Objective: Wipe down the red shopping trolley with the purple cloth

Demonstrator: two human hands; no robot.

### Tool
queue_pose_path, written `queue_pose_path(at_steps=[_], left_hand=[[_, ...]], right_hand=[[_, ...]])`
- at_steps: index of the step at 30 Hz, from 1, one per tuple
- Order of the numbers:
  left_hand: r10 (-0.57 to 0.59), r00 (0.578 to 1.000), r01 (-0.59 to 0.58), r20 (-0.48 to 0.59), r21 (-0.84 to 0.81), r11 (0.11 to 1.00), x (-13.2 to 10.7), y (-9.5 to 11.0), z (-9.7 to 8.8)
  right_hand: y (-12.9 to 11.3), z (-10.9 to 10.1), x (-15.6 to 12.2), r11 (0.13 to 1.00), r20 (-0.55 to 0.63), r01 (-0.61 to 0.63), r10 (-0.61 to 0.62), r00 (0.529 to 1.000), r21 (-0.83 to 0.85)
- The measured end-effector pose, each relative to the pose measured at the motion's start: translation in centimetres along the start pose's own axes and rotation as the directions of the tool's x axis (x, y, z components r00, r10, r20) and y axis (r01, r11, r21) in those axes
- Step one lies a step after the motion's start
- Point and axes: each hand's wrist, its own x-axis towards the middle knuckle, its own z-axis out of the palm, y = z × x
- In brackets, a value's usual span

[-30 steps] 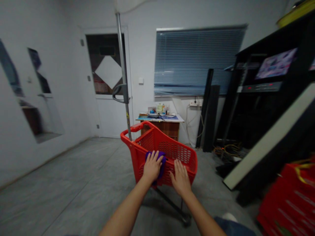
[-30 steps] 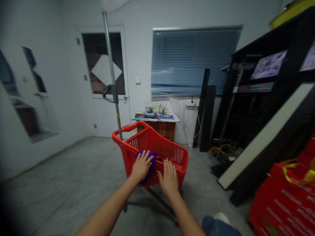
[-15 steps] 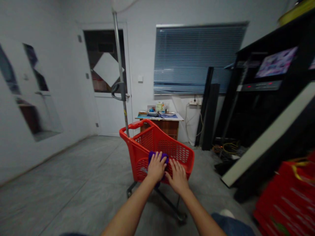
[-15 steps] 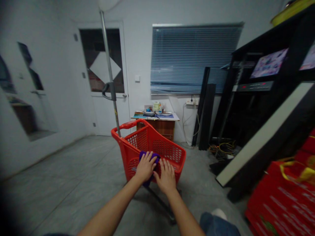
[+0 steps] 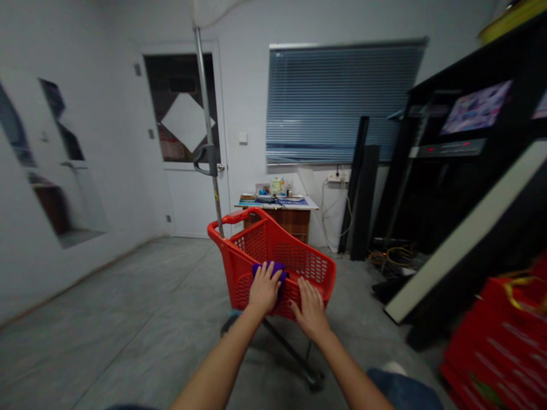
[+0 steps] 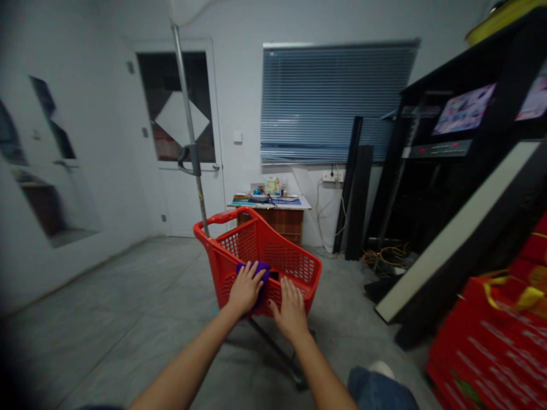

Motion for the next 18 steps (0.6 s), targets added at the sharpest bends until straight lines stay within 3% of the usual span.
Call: queue_pose_path(at_steps=[2, 4, 10, 12, 14, 18], left_hand=[[0.038, 0.999, -0.037, 0.01, -0.029, 0.999, -0.3, 1.6, 0.5], [0.059, 0.998, -0.058, 0.007, -0.04, 0.998, -0.3, 1.9, 0.5], [-0.077, 0.994, 0.081, -0.083, 0.039, 0.996, 1.1, -2.6, -0.4], [-0.067, 0.994, 0.07, -0.086, 0.038, 0.997, 1.4, -3.0, -0.3], [-0.02, 0.998, 0.021, -0.067, 0.013, 1.0, 1.4, -2.1, 0.2], [0.09, 0.996, -0.091, -0.029, -0.049, 0.995, 0.8, 1.8, 1.3]], right_hand=[[0.1, -0.3, 0.0, 1.0, 0.022, -0.001, 0.001, 1.0, -0.002], [0.4, -0.6, -0.1, 1.0, 0.035, -0.014, 0.015, 0.999, -0.011], [1.8, -0.6, -1.1, 0.999, -0.008, -0.036, 0.036, 0.999, -0.029], [1.9, -0.2, -1.2, 0.999, -0.013, -0.031, 0.03, 0.999, -0.023], [1.7, 0.0, -1.2, 0.999, -0.012, -0.036, 0.035, 0.999, -0.017], [1.3, -0.2, -1.1, 1.0, 0.0, -0.02, 0.02, 1.0, -0.012]])
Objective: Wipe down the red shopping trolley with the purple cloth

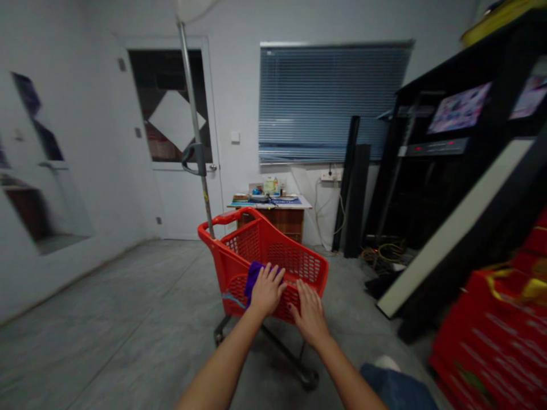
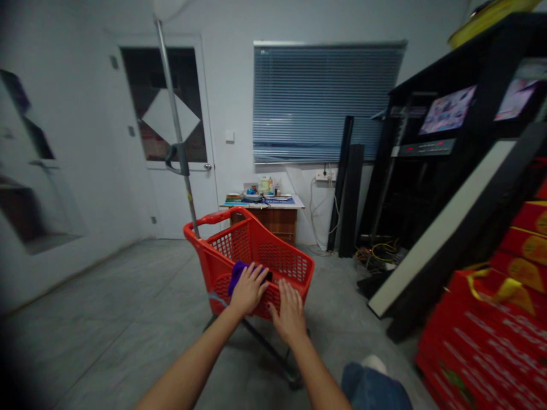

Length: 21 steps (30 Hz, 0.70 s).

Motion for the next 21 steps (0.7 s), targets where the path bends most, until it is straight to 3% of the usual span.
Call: queue_pose_path(at_steps=[2, 5, 9, 11, 14, 18, 21], left_hand=[[0.061, 0.998, -0.06, 0.019, -0.027, 0.998, -0.2, 0.9, 0.1], [0.099, 0.994, -0.098, 0.038, -0.033, 0.995, -0.2, -0.5, -0.5], [-0.073, 0.997, 0.073, 0.006, 0.055, 0.996, 0.2, -4.7, -1.9], [-0.152, 0.988, 0.153, -0.015, 0.087, 0.984, 0.2, -5.5, -2.1], [-0.134, 0.991, 0.135, -0.014, 0.069, 0.989, -0.1, -3.8, -1.5], [0.016, 1.0, -0.015, 0.019, -0.021, 1.0, -1.0, 0.3, 0.0], [0.071, 0.996, -0.068, 0.045, -0.055, 0.996, -1.2, 0.8, 0.2]], right_hand=[[0.1, -0.2, 0.0, 1.0, 0.005, 0.001, -0.001, 1.0, -0.002], [0.6, -0.4, -0.1, 1.0, 0.007, -0.003, 0.003, 1.0, -0.005], [0.9, -0.3, -0.1, 1.0, -0.007, 0.006, -0.006, 1.0, 0.005], [0.7, -0.1, 0.0, 1.0, -0.011, 0.013, -0.012, 1.0, 0.013], [0.1, 0.3, 0.1, 1.0, -0.014, 0.003, -0.003, 1.0, 0.028], [0.1, 0.8, 0.4, 0.997, 0.018, -0.01, 0.008, 1.0, 0.077], [1.3, 1.0, 0.2, 0.992, 0.039, 0.019, -0.025, 0.999, 0.128]])
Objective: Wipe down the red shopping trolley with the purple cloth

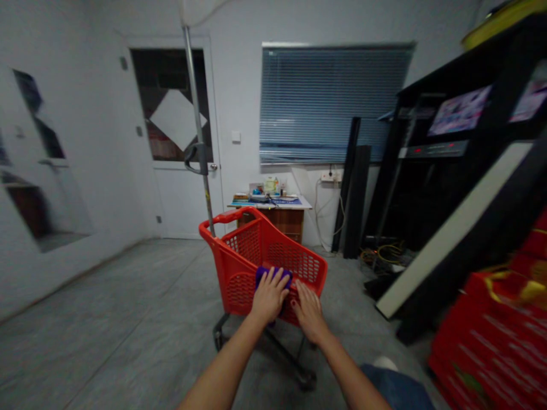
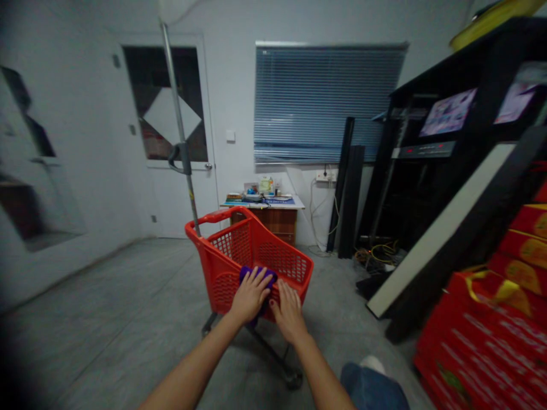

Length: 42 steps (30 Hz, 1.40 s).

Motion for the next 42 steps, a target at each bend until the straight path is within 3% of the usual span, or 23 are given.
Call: queue_pose_path(at_steps=[4, 7, 10, 14, 16, 19, 24, 27, 33, 36, 40, 42], left_hand=[[-0.083, 0.997, 0.083, -0.011, 0.033, 0.996, 0.4, -3.1, -1.0], [-0.168, 0.985, 0.169, -0.029, 0.063, 0.984, 0.6, -4.6, -1.5], [-0.17, 0.985, 0.171, -0.028, 0.053, 0.984, 0.3, -3.2, -1.2], [-0.042, 0.999, 0.042, -0.028, -0.02, 0.999, -0.7, 0.2, -0.2], [0.017, 1.0, -0.018, -0.021, -0.048, 0.999, -1.1, 0.7, 0.0], [0.019, 1.0, -0.019, 0.006, -0.049, 0.999, -0.9, -1.0, -0.5], [-0.18, 0.984, 0.179, 0.013, 0.038, 0.983, 0.3, -5.4, -1.7], [-0.178, 0.984, 0.177, 0.006, 0.041, 0.983, -0.1, -4.9, -1.6], [0.048, 0.999, -0.047, 0.024, -0.039, 0.998, -2.4, -1.5, -0.8], [0.019, 0.998, -0.017, 0.059, -0.03, 0.999, -2.2, -2.8, -1.6], [-0.13, 0.988, 0.129, 0.077, 0.024, 0.991, -1.0, -5.9, -2.6], [-0.174, 0.982, 0.171, 0.079, 0.033, 0.985, -0.8, -6.3, -2.7]], right_hand=[[2.0, 0.1, -1.3, 0.999, -0.078, -0.033, 0.033, 0.996, 0.004], [2.3, 0.6, -1.9, 0.998, -0.117, -0.056, 0.055, 0.992, -0.009], [1.4, 1.2, -1.9, 0.999, -0.129, -0.052, 0.05, 0.99, -0.014], [0.1, 1.6, -1.7, 0.999, -0.11, -0.034, 0.031, 0.993, -0.025], [-0.2, 1.3, -1.7, 0.999, -0.08, -0.018, 0.016, 0.997, -0.032], [-0.6, 0.8, -1.7, 0.999, -0.049, -0.001, -0.001, 0.999, -0.042], [-1.6, 0.9, -1.5, 0.999, -0.044, 0.016, -0.018, 0.999, -0.029], [-2.2, 1.7, -1.1, 0.999, -0.063, 0.031, -0.031, 0.997, -0.01], [-1.8, 2.3, -0.9, 0.997, -0.04, 0.077, -0.077, 0.996, 0.011], [-0.9, 1.6, -0.7, 0.997, -0.021, 0.07, -0.07, 0.997, -0.012], [0.1, 0.2, 0.5, 0.998, 0.026, -0.026, 0.027, 0.999, -0.061], [0.3, -0.3, 1.5, 0.995, 0.061, -0.056, 0.06, 0.996, -0.078]])
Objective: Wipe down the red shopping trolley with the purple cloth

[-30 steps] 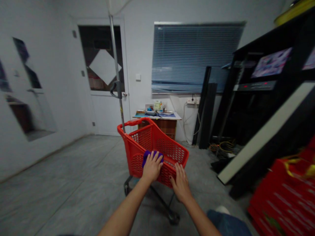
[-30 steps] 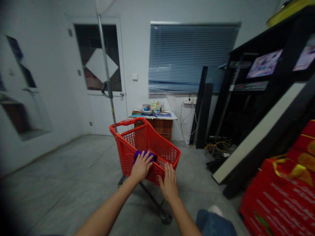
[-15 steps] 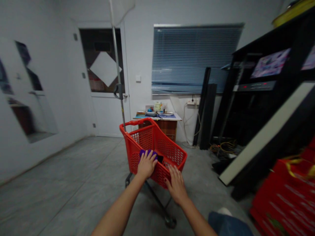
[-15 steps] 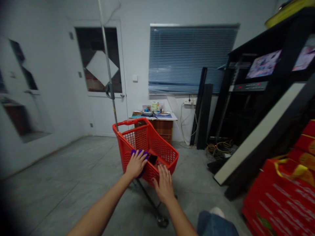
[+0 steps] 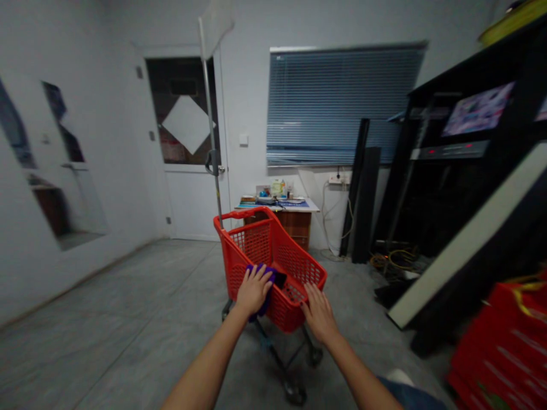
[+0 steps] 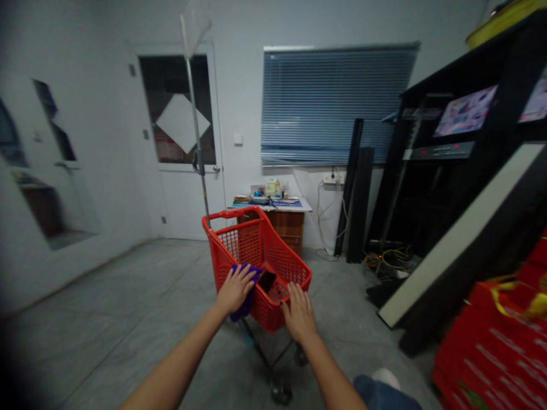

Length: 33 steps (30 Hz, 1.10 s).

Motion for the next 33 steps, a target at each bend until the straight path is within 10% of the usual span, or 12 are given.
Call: queue_pose_path(at_steps=[9, 19, 27, 33], left_hand=[[0.229, 0.973, -0.232, -0.038, -0.078, 0.97, -2.8, 4.6, 1.4], [-0.037, 0.998, 0.034, -0.048, -0.06, 0.998, -0.3, -1.1, 0.8], [0.169, 0.985, -0.173, -0.044, -0.111, 0.979, -4.6, 1.1, 0.6], [0.09, 0.996, -0.09, -0.005, -0.082, 0.993, -4.2, -0.7, 0.1]], right_hand=[[1.0, -0.7, 2.2, 1.0, 0.016, -0.016, 0.017, 1.0, -0.014], [-1.5, 0.4, 0.3, 0.998, -0.061, -0.04, 0.037, 0.997, -0.038], [-2.3, 0.5, 1.6, 0.997, 0.054, 0.07, -0.068, 0.996, -0.04], [-0.7, -1.4, 2.5, 0.995, 0.04, 0.09, -0.088, 0.995, -0.051]])
